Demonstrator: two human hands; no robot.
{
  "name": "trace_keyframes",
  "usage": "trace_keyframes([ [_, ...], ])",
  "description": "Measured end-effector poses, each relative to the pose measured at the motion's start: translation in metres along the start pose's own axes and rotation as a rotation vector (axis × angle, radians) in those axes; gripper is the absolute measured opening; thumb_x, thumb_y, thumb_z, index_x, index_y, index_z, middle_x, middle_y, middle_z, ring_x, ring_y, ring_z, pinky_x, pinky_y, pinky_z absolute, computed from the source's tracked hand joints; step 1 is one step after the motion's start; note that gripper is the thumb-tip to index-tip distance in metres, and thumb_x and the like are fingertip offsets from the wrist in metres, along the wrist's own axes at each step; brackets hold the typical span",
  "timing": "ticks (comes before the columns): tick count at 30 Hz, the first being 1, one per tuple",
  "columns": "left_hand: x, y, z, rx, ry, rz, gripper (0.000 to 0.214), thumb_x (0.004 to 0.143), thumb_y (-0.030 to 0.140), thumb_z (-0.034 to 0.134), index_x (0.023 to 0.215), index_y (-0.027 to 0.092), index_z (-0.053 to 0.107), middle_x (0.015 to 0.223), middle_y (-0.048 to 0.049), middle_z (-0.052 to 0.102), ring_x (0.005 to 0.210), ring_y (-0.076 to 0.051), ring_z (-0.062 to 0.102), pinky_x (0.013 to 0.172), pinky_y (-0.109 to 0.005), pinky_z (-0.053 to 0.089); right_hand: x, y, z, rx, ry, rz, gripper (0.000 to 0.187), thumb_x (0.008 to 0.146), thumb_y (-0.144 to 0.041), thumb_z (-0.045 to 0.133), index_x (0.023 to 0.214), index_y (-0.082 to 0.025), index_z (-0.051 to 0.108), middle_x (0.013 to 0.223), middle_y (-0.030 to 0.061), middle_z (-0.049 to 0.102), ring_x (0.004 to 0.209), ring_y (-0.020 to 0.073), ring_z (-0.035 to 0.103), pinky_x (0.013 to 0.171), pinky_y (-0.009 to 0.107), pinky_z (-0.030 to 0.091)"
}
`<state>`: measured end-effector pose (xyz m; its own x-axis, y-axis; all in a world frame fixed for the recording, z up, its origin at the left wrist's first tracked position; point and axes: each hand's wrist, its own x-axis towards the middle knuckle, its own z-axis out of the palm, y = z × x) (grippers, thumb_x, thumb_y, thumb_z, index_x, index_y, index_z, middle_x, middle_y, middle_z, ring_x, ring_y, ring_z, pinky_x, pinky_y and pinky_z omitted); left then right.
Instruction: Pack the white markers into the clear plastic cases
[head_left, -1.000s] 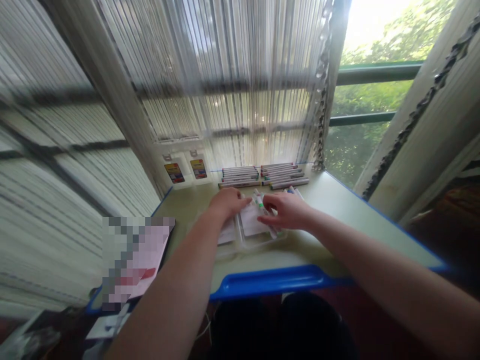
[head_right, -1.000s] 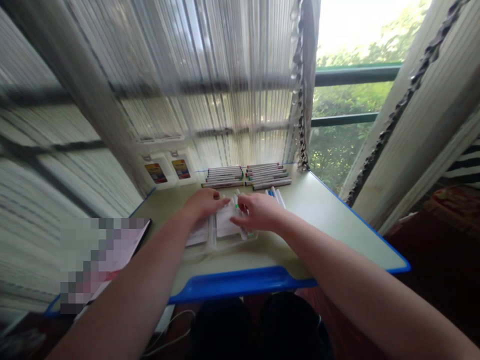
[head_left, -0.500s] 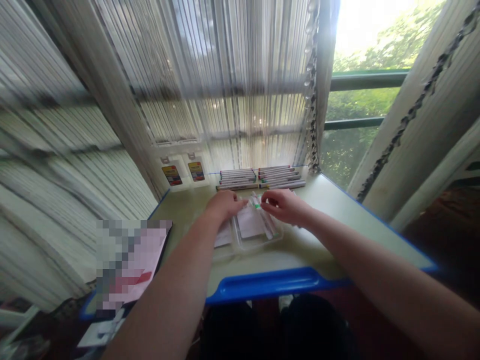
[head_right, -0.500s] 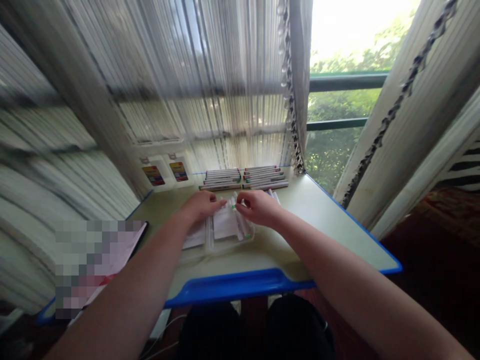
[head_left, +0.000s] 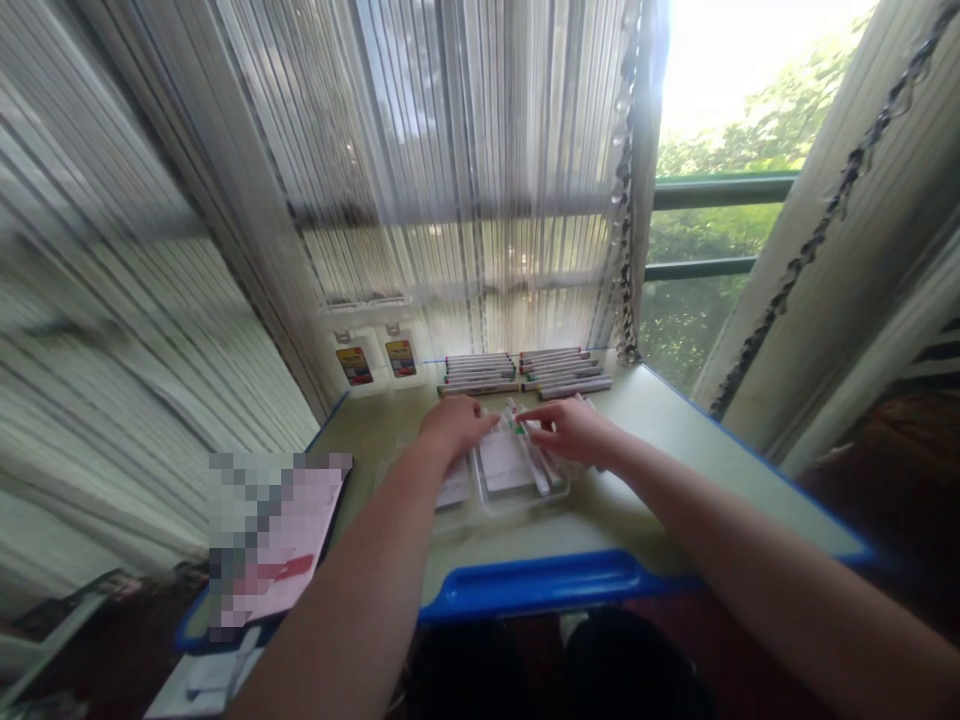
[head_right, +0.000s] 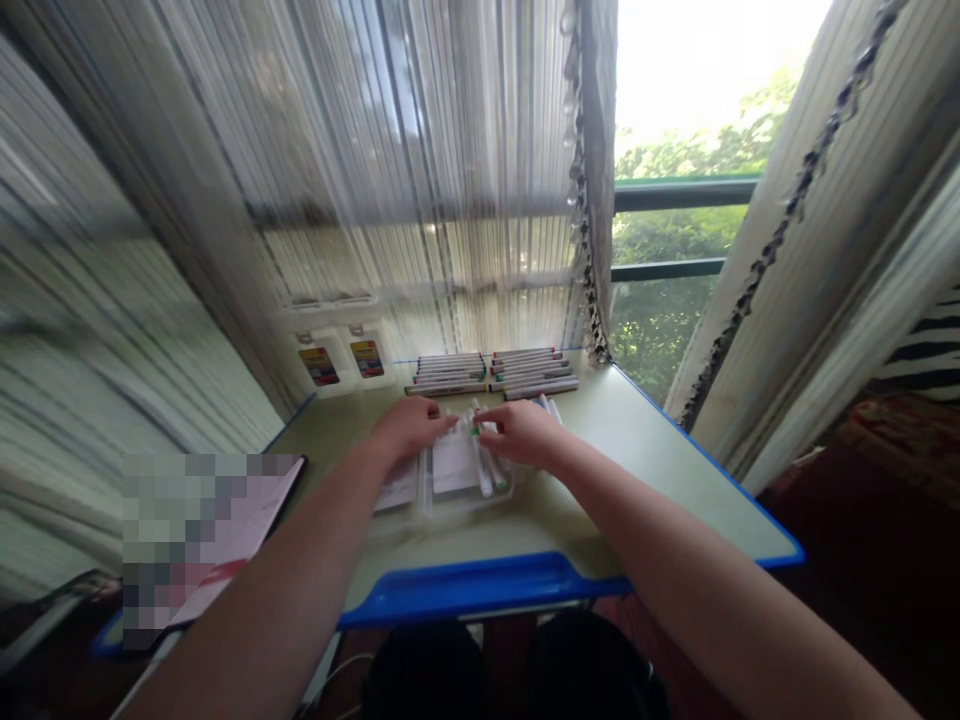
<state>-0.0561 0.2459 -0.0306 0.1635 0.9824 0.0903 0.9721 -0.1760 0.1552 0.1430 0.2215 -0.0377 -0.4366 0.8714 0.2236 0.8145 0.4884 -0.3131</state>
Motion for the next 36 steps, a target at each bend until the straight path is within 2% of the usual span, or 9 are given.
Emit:
trace_keyframes([
  [4,0.000,0.000,0.001,-0.010,-0.016,0.021,0.047,0.079,0.057,0.044,0.084,0.019,0.071,0.087,-0.0104,0.070,0.080,-0.021,0.063,0.065,-0.028,0.042,0.000,0.002,-0.002,0.046,0.011,-0.034,0.029,0.081,-0.028,0.051,0.102,-0.027,0.070,0.066,-0.0001,0.064,0.056,0.0110,0.051,0.057,0.024,0.033],
  [7,-0.001,0.001,0.000,-0.004,-0.011,0.021,0.045,0.079,0.056,0.045,0.084,0.018,0.071,0.088,-0.0107,0.070,0.081,-0.021,0.063,0.066,-0.028,0.042,0.000,0.002,-0.003,0.067,0.022,-0.031,0.027,0.081,-0.037,0.054,0.098,-0.023,0.069,0.069,0.0005,0.065,0.057,0.0117,0.053,0.057,0.024,0.033],
  [10,-0.001,0.002,-0.001,-0.002,-0.006,0.006,0.044,0.079,0.055,0.047,0.084,0.018,0.071,0.088,-0.0108,0.070,0.081,-0.021,0.063,0.067,-0.027,0.042,-0.001,0.002,-0.003,0.068,0.025,-0.013,0.033,0.078,-0.047,0.058,0.097,-0.021,0.065,0.072,0.0013,0.066,0.060,0.0126,0.054,0.055,0.024,0.032],
  [15,0.002,0.000,0.000,0.002,-0.021,0.018,0.046,0.079,0.056,0.045,0.085,0.018,0.071,0.089,-0.0117,0.070,0.081,-0.022,0.063,0.066,-0.028,0.043,-0.002,0.003,-0.004,0.116,0.020,-0.008,0.024,0.075,-0.033,0.059,0.095,-0.020,0.064,0.075,0.0008,0.066,0.062,0.0124,0.054,0.057,0.023,0.034],
  [21,0.004,-0.002,0.000,0.008,-0.010,0.010,0.047,0.079,0.057,0.044,0.084,0.018,0.070,0.089,-0.0113,0.070,0.081,-0.022,0.063,0.065,-0.028,0.042,0.000,0.006,-0.006,0.230,0.023,0.020,0.033,0.074,-0.024,0.056,0.105,-0.021,0.065,0.079,0.0002,0.066,0.057,0.0094,0.052,0.057,0.022,0.038],
  [30,0.007,-0.004,0.000,0.022,0.004,0.013,0.046,0.079,0.056,0.045,0.087,0.018,0.070,0.092,-0.0113,0.070,0.084,-0.022,0.063,0.067,-0.028,0.043,0.003,0.011,-0.002,0.297,0.048,0.033,0.030,0.080,-0.027,0.052,0.102,-0.022,0.071,0.074,0.0008,0.068,0.057,0.0097,0.051,0.055,0.022,0.038],
  [36,0.007,-0.003,-0.001,0.015,-0.007,0.000,0.046,0.079,0.056,0.045,0.087,0.018,0.070,0.093,-0.0115,0.070,0.086,-0.022,0.063,0.069,-0.027,0.043,0.003,0.011,-0.001,0.252,0.063,0.032,0.029,0.073,-0.035,0.063,0.097,-0.022,0.071,0.078,0.0006,0.069,0.060,0.0109,0.054,0.058,0.023,0.039],
])
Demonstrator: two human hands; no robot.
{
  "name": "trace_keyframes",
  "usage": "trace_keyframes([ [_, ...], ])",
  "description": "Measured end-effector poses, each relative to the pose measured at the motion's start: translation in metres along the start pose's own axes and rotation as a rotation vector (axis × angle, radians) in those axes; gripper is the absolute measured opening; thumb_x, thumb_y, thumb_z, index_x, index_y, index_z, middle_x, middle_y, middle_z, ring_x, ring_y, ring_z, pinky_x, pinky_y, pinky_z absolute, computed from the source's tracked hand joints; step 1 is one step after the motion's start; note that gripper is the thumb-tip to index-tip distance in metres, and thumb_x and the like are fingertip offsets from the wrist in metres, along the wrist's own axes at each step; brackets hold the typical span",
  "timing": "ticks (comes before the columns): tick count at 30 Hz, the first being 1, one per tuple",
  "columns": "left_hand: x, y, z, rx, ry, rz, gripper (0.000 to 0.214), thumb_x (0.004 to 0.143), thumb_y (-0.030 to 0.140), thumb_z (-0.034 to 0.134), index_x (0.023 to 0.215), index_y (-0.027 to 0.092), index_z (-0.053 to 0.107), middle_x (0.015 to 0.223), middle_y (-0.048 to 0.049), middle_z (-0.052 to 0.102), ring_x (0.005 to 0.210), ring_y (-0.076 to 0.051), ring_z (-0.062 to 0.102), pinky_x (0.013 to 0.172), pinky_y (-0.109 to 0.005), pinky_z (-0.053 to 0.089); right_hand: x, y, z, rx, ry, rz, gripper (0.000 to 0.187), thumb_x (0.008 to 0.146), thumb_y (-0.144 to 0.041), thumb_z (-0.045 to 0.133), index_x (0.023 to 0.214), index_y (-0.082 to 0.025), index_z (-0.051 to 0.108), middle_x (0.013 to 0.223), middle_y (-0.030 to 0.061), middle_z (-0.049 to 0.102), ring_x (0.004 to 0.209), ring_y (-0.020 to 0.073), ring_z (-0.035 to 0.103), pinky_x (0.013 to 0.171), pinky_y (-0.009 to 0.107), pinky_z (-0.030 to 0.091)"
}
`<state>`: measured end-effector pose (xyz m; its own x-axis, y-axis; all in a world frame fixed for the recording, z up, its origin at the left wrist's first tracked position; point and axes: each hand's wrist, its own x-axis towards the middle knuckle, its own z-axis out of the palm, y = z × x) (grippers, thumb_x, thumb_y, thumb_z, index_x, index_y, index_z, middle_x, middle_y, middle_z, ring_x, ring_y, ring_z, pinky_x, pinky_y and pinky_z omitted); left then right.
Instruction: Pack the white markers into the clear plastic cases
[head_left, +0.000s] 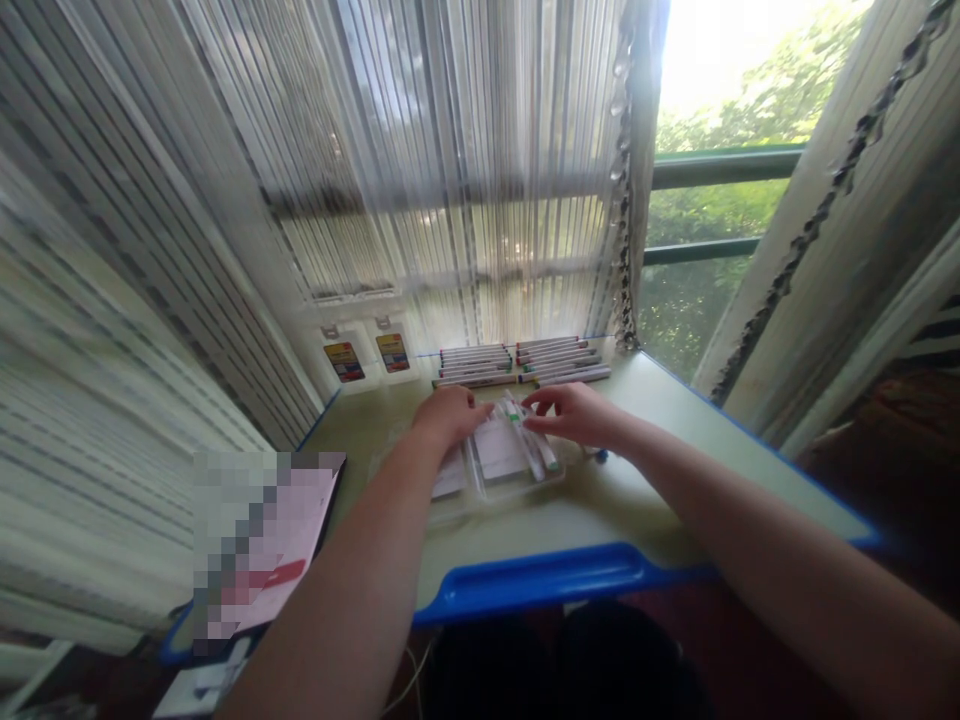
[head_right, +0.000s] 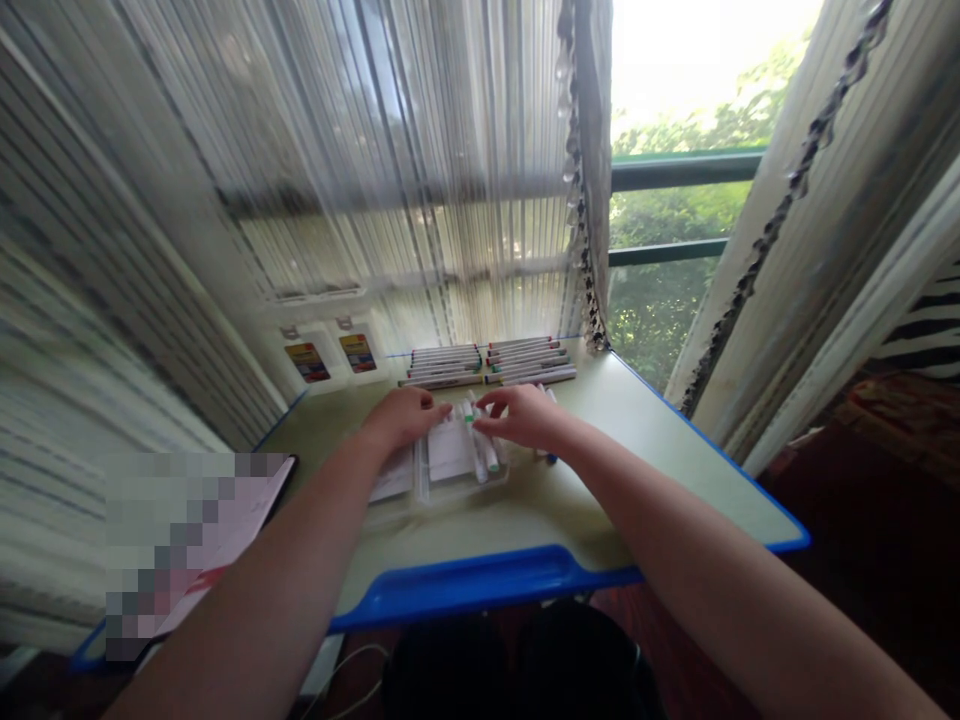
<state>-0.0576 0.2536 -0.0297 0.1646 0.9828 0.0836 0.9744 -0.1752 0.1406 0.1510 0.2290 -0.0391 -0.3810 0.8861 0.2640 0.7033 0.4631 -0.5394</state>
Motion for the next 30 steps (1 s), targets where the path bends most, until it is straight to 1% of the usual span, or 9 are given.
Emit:
trace_keyframes([
  [4,-0.001,0.000,-0.001,0.000,-0.006,-0.010,0.046,0.079,0.055,0.045,0.087,0.018,0.070,0.093,-0.0111,0.070,0.084,-0.021,0.063,0.067,-0.027,0.043,0.000,-0.003,-0.001,0.143,-0.008,0.071,0.030,0.067,-0.022,0.064,0.096,-0.022,0.069,0.077,-0.0005,0.067,0.060,0.0093,0.052,0.057,0.021,0.040],
  [8,-0.002,0.000,-0.001,0.012,-0.003,-0.001,0.047,0.080,0.055,0.042,0.084,0.018,0.071,0.091,-0.0111,0.070,0.084,-0.022,0.063,0.066,-0.027,0.042,0.002,-0.005,-0.008,0.563,-0.009,0.249,0.039,0.067,-0.015,0.056,0.105,-0.016,0.065,0.069,0.0017,0.064,0.047,0.0060,0.042,0.043,0.019,0.033],
  [12,-0.002,0.000,-0.001,0.011,0.007,-0.003,0.048,0.081,0.056,0.042,0.085,0.018,0.070,0.094,-0.0110,0.070,0.086,-0.021,0.063,0.067,-0.027,0.042,0.003,-0.004,-0.011,0.844,0.014,0.236,0.035,0.068,-0.021,0.057,0.100,-0.010,0.067,0.067,0.0055,0.064,0.045,0.0060,0.039,0.039,0.019,0.031],
  [15,-0.003,0.000,-0.002,0.005,0.001,0.001,0.048,0.081,0.056,0.042,0.085,0.018,0.070,0.093,-0.0111,0.070,0.086,-0.022,0.063,0.067,-0.027,0.042,0.003,-0.003,-0.009,0.897,-0.020,0.218,0.031,0.070,-0.024,0.058,0.097,-0.012,0.068,0.074,0.0074,0.066,0.047,0.0056,0.040,0.040,0.019,0.032],
  [18,-0.003,0.001,-0.003,-0.001,-0.015,0.003,0.048,0.081,0.056,0.041,0.083,0.018,0.071,0.090,-0.0111,0.070,0.086,-0.023,0.063,0.065,-0.028,0.042,0.003,-0.003,-0.007,0.879,-0.006,0.233,0.028,0.072,-0.026,0.060,0.096,-0.014,0.068,0.079,0.0075,0.069,0.050,0.0065,0.045,0.044,0.019,0.036],
  [22,-0.003,0.002,-0.003,-0.009,-0.014,-0.005,0.048,0.081,0.056,0.041,0.082,0.018,0.071,0.089,-0.0108,0.069,0.085,-0.023,0.063,0.066,-0.028,0.042,0.002,-0.006,-0.008,0.936,0.077,0.168,0.024,0.077,-0.025,0.060,0.098,-0.016,0.066,0.084,0.0064,0.069,0.071,0.0117,0.061,0.064,0.023,0.049],
  [24,-0.004,0.001,-0.003,-0.011,-0.010,-0.003,0.048,0.081,0.056,0.041,0.082,0.018,0.071,0.089,-0.0106,0.070,0.085,-0.022,0.063,0.067,-0.028,0.042,0.001,-0.009,-0.010,0.975,0.092,0.152,0.029,0.079,-0.022,0.058,0.107,-0.018,0.062,0.085,0.0056,0.068,0.081,0.0138,0.064,0.074,0.027,0.052],
  [26,-0.004,0.001,-0.003,-0.009,-0.005,0.004,0.048,0.081,0.056,0.041,0.082,0.018,0.071,0.089,-0.0107,0.070,0.085,-0.022,0.063,0.067,-0.027,0.042,0.000,-0.011,-0.012,1.006,0.086,0.153,0.038,0.081,-0.020,0.056,0.119,-0.021,0.054,0.084,0.0042,0.067,0.083,0.0141,0.065,0.079,0.030,0.053],
  [30,-0.006,0.002,-0.003,-0.015,-0.006,-0.004,0.047,0.081,0.056,0.042,0.083,0.019,0.070,0.090,-0.0103,0.069,0.085,-0.022,0.062,0.069,-0.028,0.042,-0.001,-0.012,-0.013,1.043,0.044,0.143,0.055,0.079,-0.016,0.057,0.131,-0.024,0.043,0.083,0.0008,0.066,0.078,0.0123,0.064,0.078,0.030,0.054],
])
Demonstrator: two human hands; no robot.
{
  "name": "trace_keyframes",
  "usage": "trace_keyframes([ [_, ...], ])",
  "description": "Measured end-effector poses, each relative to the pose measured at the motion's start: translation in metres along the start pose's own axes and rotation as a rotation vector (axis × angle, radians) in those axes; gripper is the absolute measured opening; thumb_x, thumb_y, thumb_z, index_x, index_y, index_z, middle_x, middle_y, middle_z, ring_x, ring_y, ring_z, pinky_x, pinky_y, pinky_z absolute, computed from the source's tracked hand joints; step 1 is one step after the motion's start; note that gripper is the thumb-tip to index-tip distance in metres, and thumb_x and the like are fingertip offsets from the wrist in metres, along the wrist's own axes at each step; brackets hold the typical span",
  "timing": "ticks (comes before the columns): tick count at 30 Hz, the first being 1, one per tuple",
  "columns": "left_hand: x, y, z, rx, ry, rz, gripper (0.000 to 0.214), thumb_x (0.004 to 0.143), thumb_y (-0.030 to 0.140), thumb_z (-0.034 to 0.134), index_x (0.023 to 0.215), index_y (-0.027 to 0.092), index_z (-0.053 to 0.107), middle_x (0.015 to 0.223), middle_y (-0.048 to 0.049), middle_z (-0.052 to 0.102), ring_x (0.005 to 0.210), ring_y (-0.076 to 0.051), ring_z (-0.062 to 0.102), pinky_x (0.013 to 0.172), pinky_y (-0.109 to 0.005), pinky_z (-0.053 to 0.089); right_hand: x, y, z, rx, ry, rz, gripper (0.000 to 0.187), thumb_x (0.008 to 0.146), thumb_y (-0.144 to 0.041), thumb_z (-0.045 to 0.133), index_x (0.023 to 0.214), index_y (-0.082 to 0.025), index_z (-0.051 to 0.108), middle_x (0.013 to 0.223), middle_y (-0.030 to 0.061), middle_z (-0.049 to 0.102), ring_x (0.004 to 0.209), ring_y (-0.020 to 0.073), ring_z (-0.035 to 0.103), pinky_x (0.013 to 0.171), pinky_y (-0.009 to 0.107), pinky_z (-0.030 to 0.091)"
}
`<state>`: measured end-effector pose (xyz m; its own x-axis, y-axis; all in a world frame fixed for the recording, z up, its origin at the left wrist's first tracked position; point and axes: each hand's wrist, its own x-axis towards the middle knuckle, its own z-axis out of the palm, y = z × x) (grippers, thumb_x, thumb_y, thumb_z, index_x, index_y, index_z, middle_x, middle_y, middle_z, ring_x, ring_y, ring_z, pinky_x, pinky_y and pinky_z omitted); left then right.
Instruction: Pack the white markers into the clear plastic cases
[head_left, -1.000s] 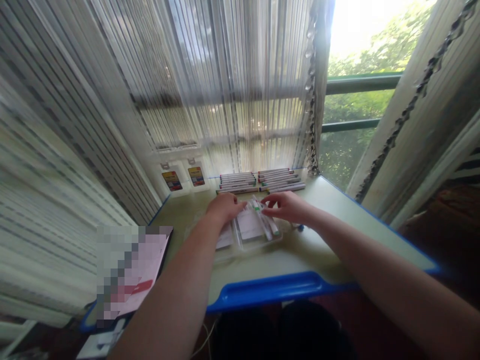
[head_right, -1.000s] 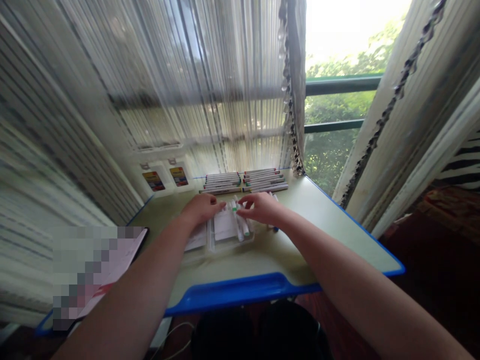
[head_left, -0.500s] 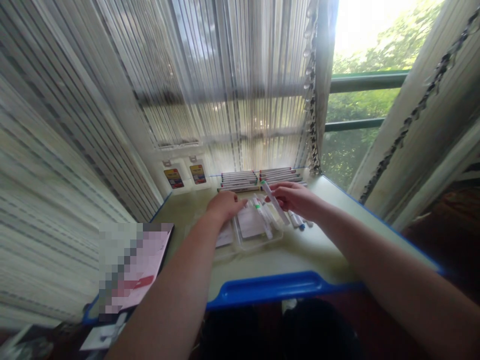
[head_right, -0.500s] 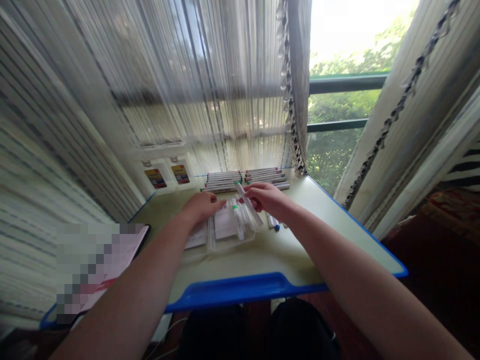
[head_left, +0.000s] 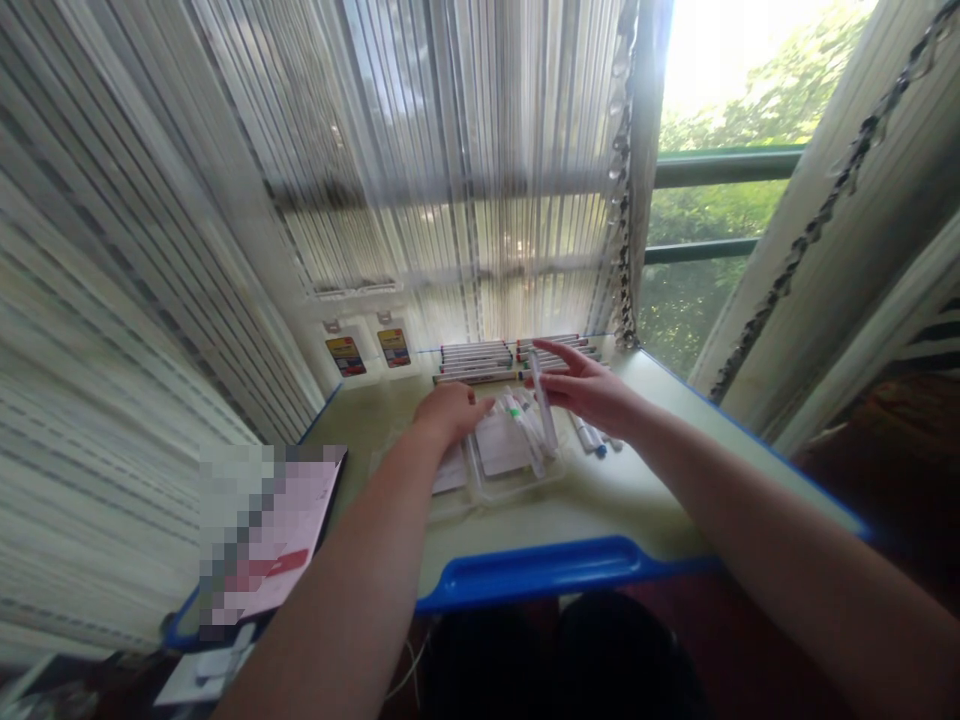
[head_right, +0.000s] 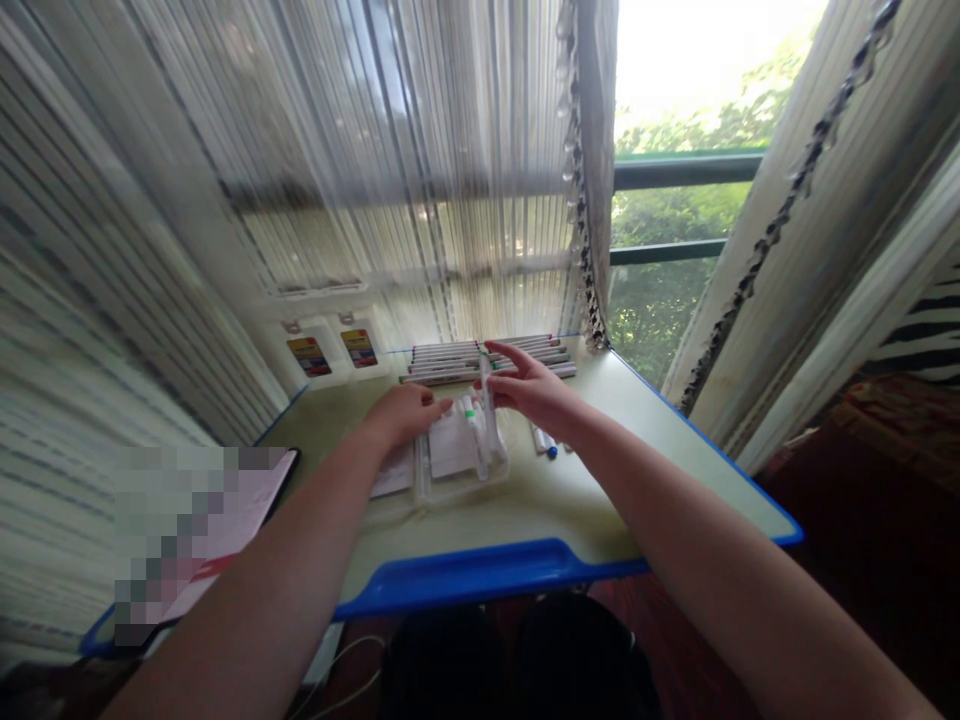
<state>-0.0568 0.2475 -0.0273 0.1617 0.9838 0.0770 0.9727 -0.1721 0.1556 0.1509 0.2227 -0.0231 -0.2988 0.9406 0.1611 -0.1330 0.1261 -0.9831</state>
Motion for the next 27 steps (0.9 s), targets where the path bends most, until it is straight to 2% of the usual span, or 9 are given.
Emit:
trace_keyframes([
  [5,-0.001,0.002,-0.001,-0.029,0.014,0.006,0.047,0.080,0.056,0.044,0.084,0.018,0.070,0.085,-0.0099,0.069,0.080,-0.021,0.062,0.066,-0.027,0.041,0.000,0.006,0.000,-0.120,-0.088,-0.035,0.054,0.072,-0.014,0.062,0.124,-0.022,0.051,0.084,0.0002,0.063,0.064,0.0091,0.056,0.060,0.025,0.050],
  [9,-0.001,0.001,0.001,-0.044,0.008,0.090,0.052,0.080,0.060,0.042,0.078,0.017,0.071,0.077,-0.0097,0.068,0.073,-0.019,0.060,0.062,-0.027,0.038,0.000,0.011,0.000,-0.393,-0.110,-0.134,0.040,0.075,-0.018,0.059,0.115,-0.019,0.059,0.081,0.0015,0.061,0.061,0.0084,0.050,0.054,0.023,0.044],
  [14,0.001,-0.001,0.004,-0.063,0.005,0.092,0.053,0.079,0.062,0.042,0.077,0.018,0.071,0.071,-0.0083,0.066,0.067,-0.018,0.057,0.058,-0.028,0.034,-0.008,0.013,0.005,-0.824,-0.255,-0.356,0.033,0.079,-0.036,0.062,0.109,-0.023,0.065,0.097,0.0057,0.061,0.074,0.0126,0.054,0.066,0.028,0.046],
  [18,0.001,0.000,0.004,-0.063,0.016,0.078,0.053,0.078,0.063,0.042,0.076,0.018,0.071,0.069,-0.0081,0.065,0.066,-0.019,0.056,0.059,-0.028,0.033,-0.012,0.014,0.013,-1.058,-0.345,-0.460,0.030,0.077,-0.034,0.066,0.103,-0.019,0.068,0.084,0.0054,0.063,0.079,0.0163,0.054,0.074,0.031,0.044],
  [21,0.000,0.001,0.003,-0.062,0.016,0.076,0.052,0.077,0.062,0.044,0.076,0.018,0.071,0.069,-0.0082,0.064,0.066,-0.018,0.056,0.059,-0.028,0.032,-0.014,0.017,0.019,-1.139,-0.371,-0.485,0.023,0.079,-0.029,0.063,0.098,-0.018,0.069,0.077,0.0049,0.063,0.075,0.0162,0.054,0.074,0.031,0.044],
  [27,-0.001,0.003,0.001,-0.044,0.019,0.073,0.053,0.078,0.062,0.042,0.076,0.017,0.071,0.068,-0.0083,0.064,0.064,-0.018,0.055,0.057,-0.029,0.031,-0.017,0.017,0.020,-1.191,-0.310,-0.572,0.032,0.082,-0.039,0.059,0.104,-0.018,0.069,0.094,0.0114,0.064,0.090,0.0232,0.052,0.082,0.039,0.042],
])
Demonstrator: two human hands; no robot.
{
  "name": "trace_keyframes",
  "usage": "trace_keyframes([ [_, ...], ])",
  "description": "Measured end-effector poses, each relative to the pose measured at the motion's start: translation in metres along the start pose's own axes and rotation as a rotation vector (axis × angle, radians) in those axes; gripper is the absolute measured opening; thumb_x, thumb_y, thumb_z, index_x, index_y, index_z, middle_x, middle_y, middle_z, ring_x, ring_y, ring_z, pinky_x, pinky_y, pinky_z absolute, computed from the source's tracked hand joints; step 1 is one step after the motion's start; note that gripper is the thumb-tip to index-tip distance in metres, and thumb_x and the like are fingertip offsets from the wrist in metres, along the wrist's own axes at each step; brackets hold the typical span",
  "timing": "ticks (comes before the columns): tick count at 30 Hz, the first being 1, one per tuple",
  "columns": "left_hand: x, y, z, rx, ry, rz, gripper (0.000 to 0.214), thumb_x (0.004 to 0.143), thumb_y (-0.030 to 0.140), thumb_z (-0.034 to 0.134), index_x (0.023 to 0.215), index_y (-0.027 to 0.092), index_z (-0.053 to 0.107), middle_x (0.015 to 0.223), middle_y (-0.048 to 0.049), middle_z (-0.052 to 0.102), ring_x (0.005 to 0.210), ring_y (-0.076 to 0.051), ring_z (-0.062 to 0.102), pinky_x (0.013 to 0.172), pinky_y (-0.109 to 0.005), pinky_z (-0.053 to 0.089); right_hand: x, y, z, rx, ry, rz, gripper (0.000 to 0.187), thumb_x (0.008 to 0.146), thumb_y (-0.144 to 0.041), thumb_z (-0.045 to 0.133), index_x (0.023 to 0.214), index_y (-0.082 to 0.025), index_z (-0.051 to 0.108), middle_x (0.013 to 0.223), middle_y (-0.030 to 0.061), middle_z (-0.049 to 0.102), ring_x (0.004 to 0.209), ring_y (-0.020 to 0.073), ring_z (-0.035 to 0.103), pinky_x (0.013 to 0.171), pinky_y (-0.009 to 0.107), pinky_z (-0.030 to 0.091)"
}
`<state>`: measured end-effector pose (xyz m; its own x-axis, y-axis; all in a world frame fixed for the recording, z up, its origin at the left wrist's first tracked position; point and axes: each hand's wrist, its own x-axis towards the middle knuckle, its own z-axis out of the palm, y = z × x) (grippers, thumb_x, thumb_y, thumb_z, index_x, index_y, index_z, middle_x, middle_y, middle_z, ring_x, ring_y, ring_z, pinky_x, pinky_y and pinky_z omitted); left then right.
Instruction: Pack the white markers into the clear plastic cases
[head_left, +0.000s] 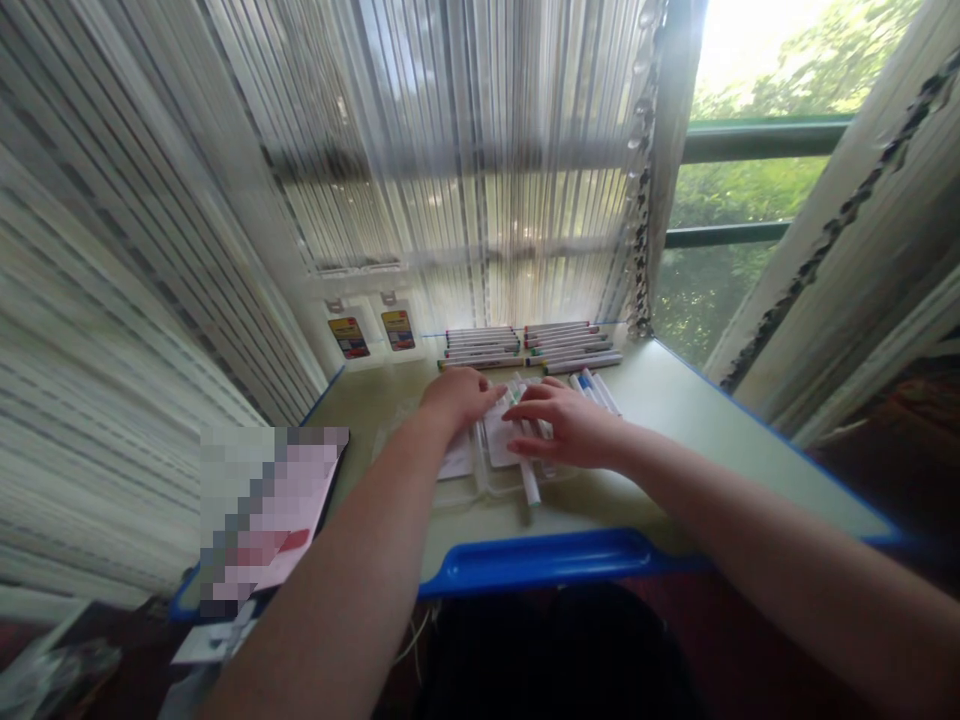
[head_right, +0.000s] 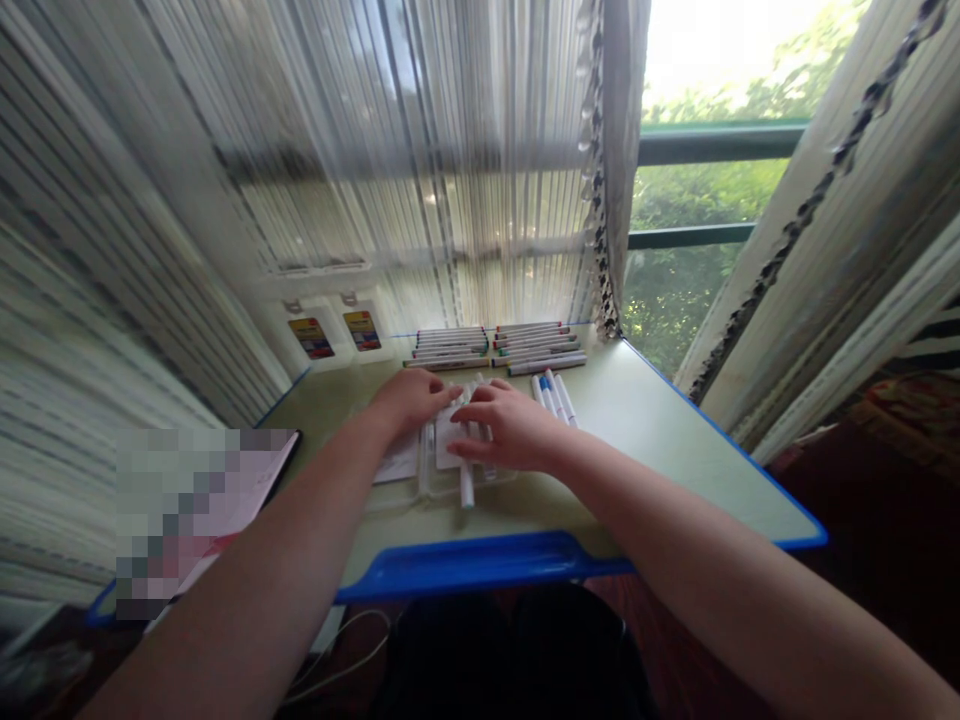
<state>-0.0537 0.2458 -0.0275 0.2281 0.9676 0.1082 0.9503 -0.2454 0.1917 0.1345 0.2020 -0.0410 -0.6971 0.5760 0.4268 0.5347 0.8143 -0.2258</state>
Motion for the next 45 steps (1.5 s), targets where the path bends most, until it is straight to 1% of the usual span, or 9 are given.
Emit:
trace_keyframes([
  [3,-0.001,0.001,-0.001,0.008,0.002,0.003,0.053,0.079,0.061,0.042,0.076,0.017,0.072,0.069,-0.0086,0.065,0.064,-0.018,0.055,0.058,-0.028,0.033,0.000,0.003,-0.004,0.059,-0.054,-0.019,0.030,0.085,-0.026,0.052,0.109,-0.019,0.067,0.101,0.0102,0.065,0.091,0.0223,0.051,0.084,0.041,0.041],
  [6,-0.001,0.001,-0.001,0.019,-0.002,0.001,0.052,0.079,0.060,0.042,0.077,0.018,0.072,0.071,-0.0088,0.066,0.065,-0.018,0.057,0.058,-0.028,0.033,0.000,0.004,-0.005,0.053,-0.099,-0.022,0.036,0.078,-0.016,0.054,0.111,-0.020,0.066,0.105,0.0094,0.063,0.093,0.0232,0.048,0.085,0.041,0.041],
  [13,0.000,0.000,0.002,0.022,0.020,0.011,0.052,0.079,0.060,0.042,0.080,0.018,0.073,0.075,-0.0097,0.067,0.067,-0.019,0.058,0.058,-0.029,0.034,0.000,0.004,0.005,-0.011,-0.073,-0.086,0.031,0.076,-0.013,0.056,0.103,-0.022,0.069,0.095,0.0083,0.063,0.087,0.0218,0.047,0.082,0.039,0.040],
  [20,-0.001,0.001,0.001,0.015,0.007,-0.004,0.050,0.079,0.059,0.043,0.078,0.019,0.072,0.072,-0.0090,0.066,0.067,-0.019,0.057,0.058,-0.028,0.034,-0.001,0.005,0.004,-0.003,-0.092,-0.130,0.021,0.079,-0.013,0.055,0.095,-0.020,0.067,0.091,0.0070,0.062,0.086,0.0206,0.046,0.079,0.035,0.040],
  [25,-0.002,0.003,-0.001,0.003,-0.003,-0.006,0.053,0.078,0.062,0.041,0.075,0.017,0.070,0.065,-0.0073,0.063,0.063,-0.017,0.054,0.057,-0.028,0.032,-0.004,0.000,0.003,-0.072,-0.036,-0.106,0.020,0.077,-0.012,0.056,0.093,-0.020,0.064,0.107,0.0103,0.055,0.098,0.0239,0.044,0.084,0.039,0.040],
  [29,-0.002,0.003,-0.004,-0.003,-0.010,0.019,0.053,0.078,0.062,0.042,0.070,0.017,0.069,0.061,-0.0061,0.061,0.060,-0.016,0.051,0.057,-0.028,0.030,-0.003,0.001,0.001,-0.047,-0.014,-0.126,0.019,0.075,-0.008,0.054,0.088,-0.019,0.062,0.103,0.0088,0.059,0.093,0.0222,0.047,0.082,0.038,0.042],
  [34,0.000,-0.006,-0.002,-0.041,-0.026,0.102,0.054,0.078,0.064,0.042,0.064,0.017,0.066,0.056,-0.0027,0.055,0.056,-0.014,0.046,0.055,-0.027,0.027,0.000,0.010,-0.004,0.036,0.197,-0.169,0.017,0.077,-0.007,0.050,0.085,-0.019,0.058,0.099,0.0087,0.061,0.093,0.0199,0.054,0.083,0.036,0.045],
  [37,0.000,-0.010,-0.001,-0.094,-0.045,0.145,0.056,0.078,0.064,0.039,0.059,0.017,0.062,0.051,0.0002,0.049,0.052,-0.012,0.042,0.053,-0.027,0.024,0.000,0.012,-0.010,0.061,0.266,-0.182,0.019,0.078,-0.005,0.047,0.084,-0.020,0.057,0.103,0.0084,0.063,0.096,0.0188,0.058,0.085,0.035,0.046],
  [45,-0.003,-0.006,-0.004,-0.086,-0.069,0.179,0.057,0.075,0.068,0.040,0.052,0.018,0.055,0.047,0.0016,0.041,0.050,-0.010,0.036,0.052,-0.027,0.021,-0.002,0.011,-0.015,0.061,0.232,-0.139,0.022,0.076,-0.002,0.046,0.082,-0.019,0.058,0.113,0.0091,0.064,0.103,0.0179,0.061,0.083,0.033,0.050],
])
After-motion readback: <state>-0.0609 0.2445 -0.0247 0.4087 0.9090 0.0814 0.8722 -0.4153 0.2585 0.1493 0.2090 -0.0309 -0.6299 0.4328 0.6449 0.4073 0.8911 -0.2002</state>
